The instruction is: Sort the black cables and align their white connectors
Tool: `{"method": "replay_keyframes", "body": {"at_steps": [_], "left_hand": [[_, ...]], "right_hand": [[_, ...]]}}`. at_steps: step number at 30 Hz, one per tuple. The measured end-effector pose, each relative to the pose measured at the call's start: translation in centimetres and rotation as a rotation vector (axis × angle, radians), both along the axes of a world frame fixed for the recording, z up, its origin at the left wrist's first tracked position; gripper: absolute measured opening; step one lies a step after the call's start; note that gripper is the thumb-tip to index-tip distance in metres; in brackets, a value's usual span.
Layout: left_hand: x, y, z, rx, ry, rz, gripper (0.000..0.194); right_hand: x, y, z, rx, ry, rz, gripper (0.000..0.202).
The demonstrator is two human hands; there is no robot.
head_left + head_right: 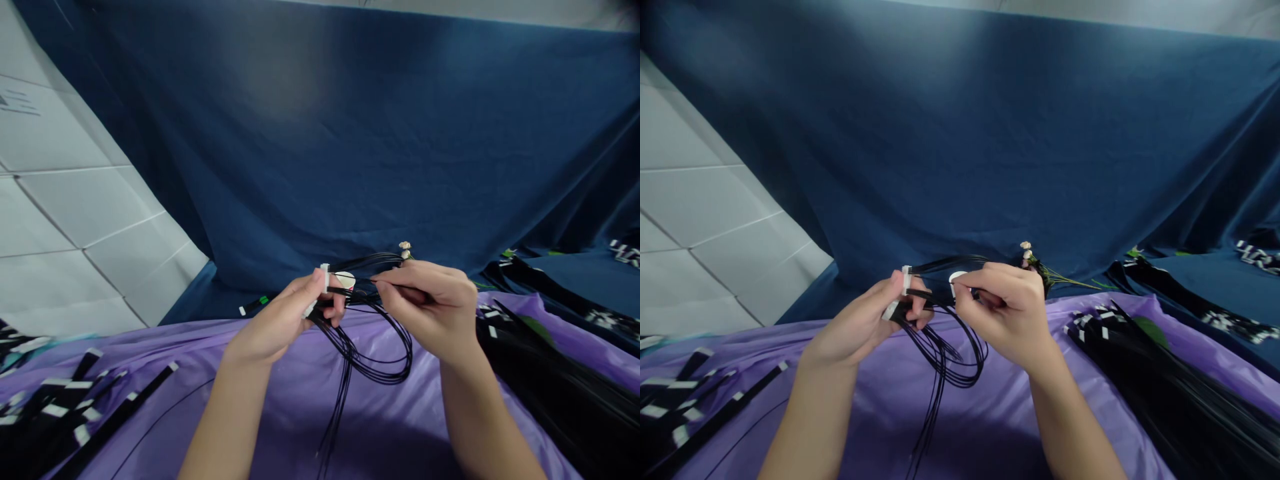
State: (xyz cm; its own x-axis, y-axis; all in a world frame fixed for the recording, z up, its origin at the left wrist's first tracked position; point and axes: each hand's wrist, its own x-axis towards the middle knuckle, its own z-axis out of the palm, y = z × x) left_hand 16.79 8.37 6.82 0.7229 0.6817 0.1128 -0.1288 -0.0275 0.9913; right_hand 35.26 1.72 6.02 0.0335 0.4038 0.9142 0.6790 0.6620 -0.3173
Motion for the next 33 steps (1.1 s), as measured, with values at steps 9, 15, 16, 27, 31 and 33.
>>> {"method": "replay_keyframes", "body": {"at_steps": [9, 15, 16, 27, 31, 33], "left_hand": [[0.3, 0.0, -0.2, 0.137, 0.033, -0.087, 0.043], [0.2, 0.0, -0.1, 0.117, 0.03, -0.122, 0.044], [0.2, 0.0, -0.1, 0.105, 0.026, -0.123, 0.043], [0.3, 0.1, -0.2, 0.083, 0.002, -0.086, 0.043], [0.1, 0.2, 0.0, 0.018, -0.079, 0.006, 0.045], [0.2, 0.3, 0.1, -0.04, -0.186, 0.062, 0.044]], "right_hand": [[0.1, -0.1, -0.4, 0.028, -0.26, 0.013, 0.01], [-0.1, -0.2, -0.7, -0.055, -0.325, -0.042, 0.01], [-0.1, -0.2, -0.7, -0.05, -0.33, -0.047, 0.011], [0.1, 0.5, -0.9, 0.016, -0.267, -0.016, 0.01], [0.1, 1.1, -0.9, 0.106, -0.107, -0.052, 0.033], [-0.2, 1.2, -1.0, 0.15, 0.011, -0.097, 0.051]]}}
